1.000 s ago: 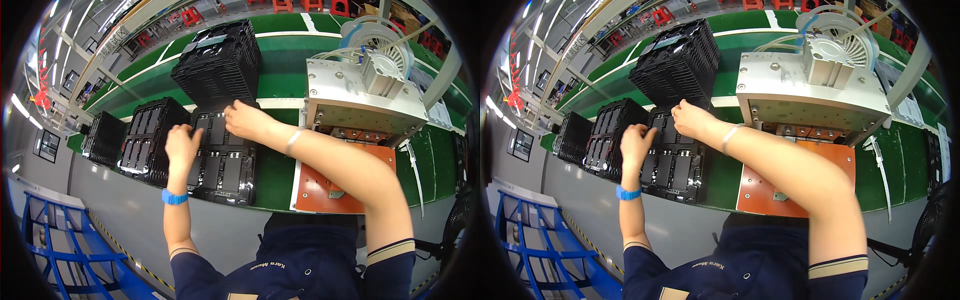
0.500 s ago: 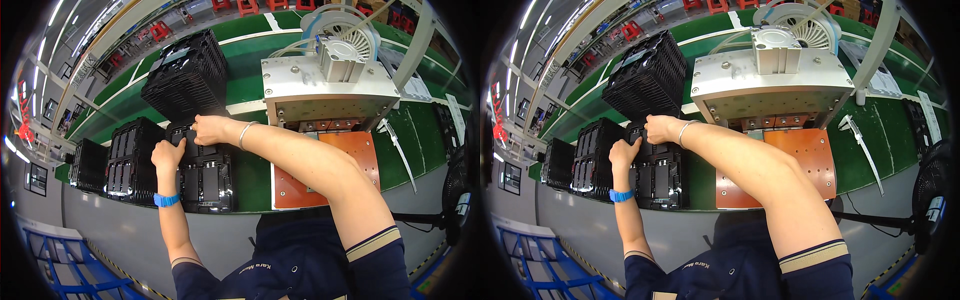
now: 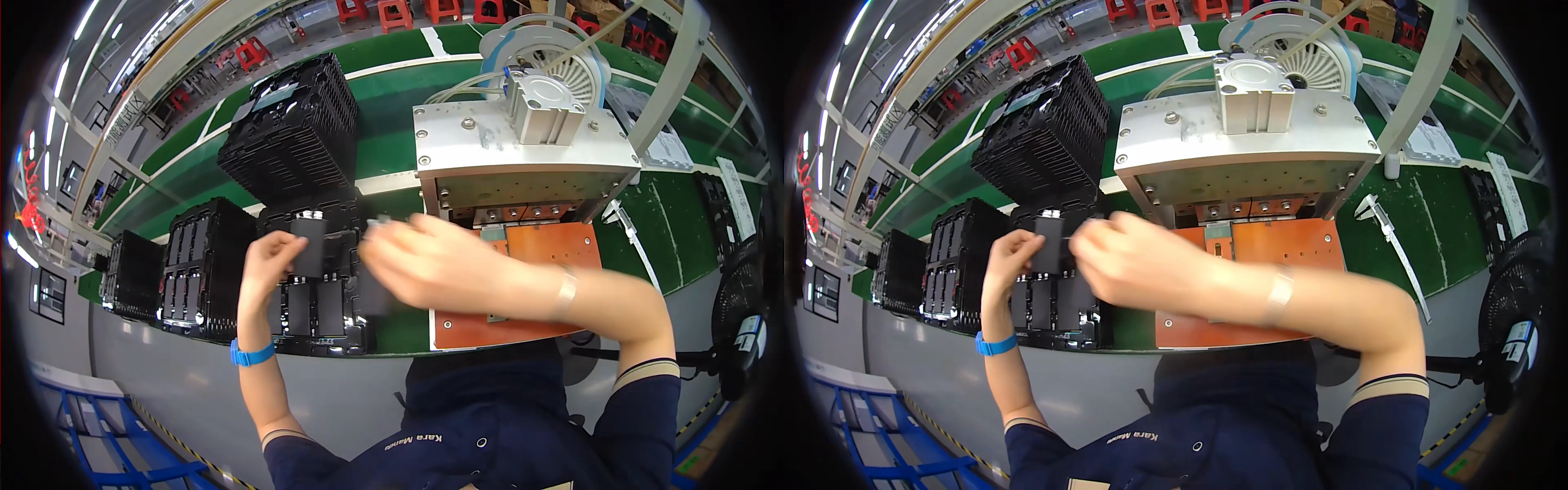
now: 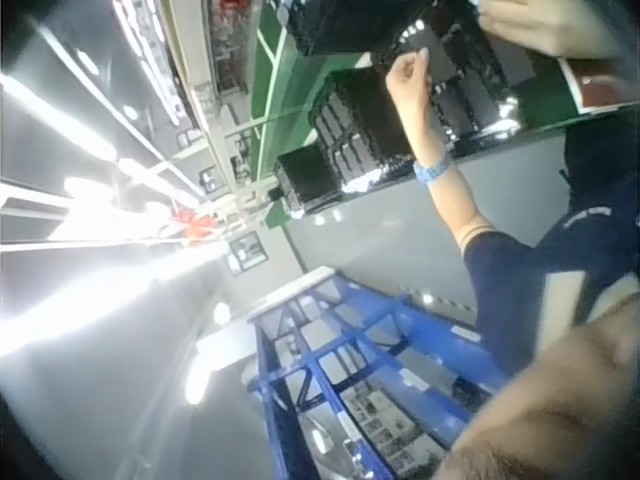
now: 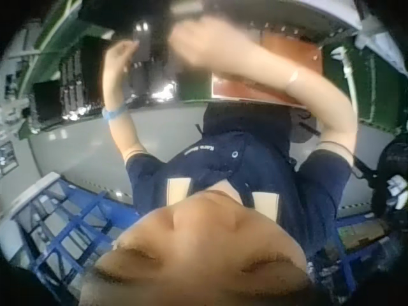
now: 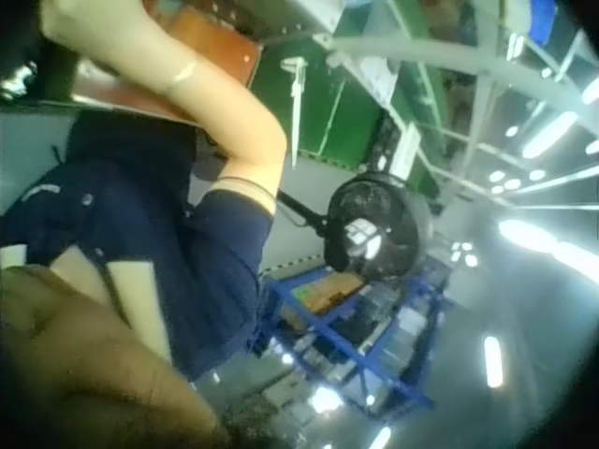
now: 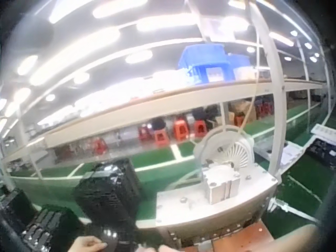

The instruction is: The person places small black rectangular components into a metal jig on a workbench. They press each component into place and then move it to a stack of similar items. The person repeats this process for multiple units, handling them one at a time.

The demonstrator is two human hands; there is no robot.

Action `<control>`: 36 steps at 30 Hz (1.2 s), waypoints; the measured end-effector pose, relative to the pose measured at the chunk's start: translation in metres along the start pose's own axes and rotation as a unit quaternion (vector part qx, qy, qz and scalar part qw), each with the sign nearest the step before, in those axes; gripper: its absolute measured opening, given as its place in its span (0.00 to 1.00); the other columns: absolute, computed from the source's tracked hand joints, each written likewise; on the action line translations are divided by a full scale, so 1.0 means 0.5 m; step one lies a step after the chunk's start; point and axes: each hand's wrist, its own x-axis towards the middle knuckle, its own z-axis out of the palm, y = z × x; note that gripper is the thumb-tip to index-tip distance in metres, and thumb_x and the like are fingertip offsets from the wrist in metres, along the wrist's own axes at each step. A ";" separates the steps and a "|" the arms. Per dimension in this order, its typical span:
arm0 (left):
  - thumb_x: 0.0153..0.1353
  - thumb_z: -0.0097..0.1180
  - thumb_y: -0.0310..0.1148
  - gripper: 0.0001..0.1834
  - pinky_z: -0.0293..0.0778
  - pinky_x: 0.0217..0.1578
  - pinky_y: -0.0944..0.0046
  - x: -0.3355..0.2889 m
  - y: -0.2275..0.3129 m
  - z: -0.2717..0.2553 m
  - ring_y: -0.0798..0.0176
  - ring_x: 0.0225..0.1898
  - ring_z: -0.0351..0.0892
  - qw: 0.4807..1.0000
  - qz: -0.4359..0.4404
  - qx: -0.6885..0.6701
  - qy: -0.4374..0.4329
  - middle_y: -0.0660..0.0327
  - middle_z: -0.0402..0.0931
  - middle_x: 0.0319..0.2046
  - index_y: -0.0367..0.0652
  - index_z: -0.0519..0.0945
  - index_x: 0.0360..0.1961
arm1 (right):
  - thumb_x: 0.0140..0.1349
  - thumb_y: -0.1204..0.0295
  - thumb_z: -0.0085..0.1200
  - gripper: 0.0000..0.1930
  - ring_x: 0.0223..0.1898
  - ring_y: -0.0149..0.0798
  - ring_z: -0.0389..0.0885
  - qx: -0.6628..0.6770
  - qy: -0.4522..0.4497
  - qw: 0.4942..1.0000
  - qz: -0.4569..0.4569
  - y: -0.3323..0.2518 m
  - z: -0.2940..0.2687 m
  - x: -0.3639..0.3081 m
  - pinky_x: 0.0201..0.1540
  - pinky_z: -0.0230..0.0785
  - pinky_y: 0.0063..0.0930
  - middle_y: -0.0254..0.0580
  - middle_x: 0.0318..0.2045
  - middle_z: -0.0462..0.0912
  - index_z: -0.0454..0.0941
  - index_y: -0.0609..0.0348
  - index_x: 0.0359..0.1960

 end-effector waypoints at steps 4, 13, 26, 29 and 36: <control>0.59 0.64 0.37 0.12 0.65 0.17 0.79 -0.005 0.007 0.070 0.77 0.16 0.72 0.990 -0.059 -0.049 -0.121 0.69 0.73 0.15 0.40 0.79 0.27 | 0.48 0.73 0.60 0.11 0.33 0.35 0.78 -0.017 -0.023 0.993 0.111 0.006 -0.155 -0.157 0.34 0.73 0.27 0.42 0.36 0.78 0.81 0.62 0.34; 0.47 0.71 0.31 0.17 0.69 0.20 0.66 -0.075 0.173 0.167 0.62 0.16 0.75 0.932 0.245 0.267 0.032 0.60 0.74 0.16 0.37 0.78 0.34 | 0.49 0.79 0.52 0.17 0.39 0.39 0.79 0.042 -0.164 0.920 0.354 -0.058 -0.197 -0.256 0.37 0.74 0.26 0.42 0.43 0.77 0.78 0.62 0.43; 0.56 0.54 0.63 0.34 0.54 0.61 0.38 -0.142 0.191 0.338 0.50 0.61 0.67 0.717 0.563 0.200 -0.361 0.56 0.69 0.59 0.52 0.77 0.56 | 0.48 0.80 0.56 0.15 0.45 0.44 0.73 0.143 -0.121 0.907 0.377 0.003 -0.144 -0.257 0.48 0.70 0.36 0.41 0.41 0.77 0.78 0.61 0.40; 0.55 0.54 0.63 0.34 0.54 0.61 0.38 -0.144 0.191 0.334 0.51 0.61 0.67 0.720 0.557 0.202 -0.362 0.56 0.69 0.60 0.52 0.77 0.56 | 0.48 0.80 0.59 0.16 0.46 0.44 0.73 0.123 -0.116 0.907 0.385 0.005 -0.140 -0.254 0.47 0.69 0.37 0.42 0.45 0.77 0.80 0.59 0.42; 0.54 0.55 0.63 0.34 0.52 0.63 0.38 -0.140 0.190 0.338 0.53 0.62 0.67 0.724 0.550 0.192 -0.368 0.56 0.69 0.60 0.53 0.77 0.57 | 0.49 0.78 0.60 0.18 0.45 0.43 0.72 0.132 -0.162 0.901 0.381 0.004 -0.153 -0.257 0.48 0.67 0.35 0.40 0.49 0.74 0.81 0.53 0.45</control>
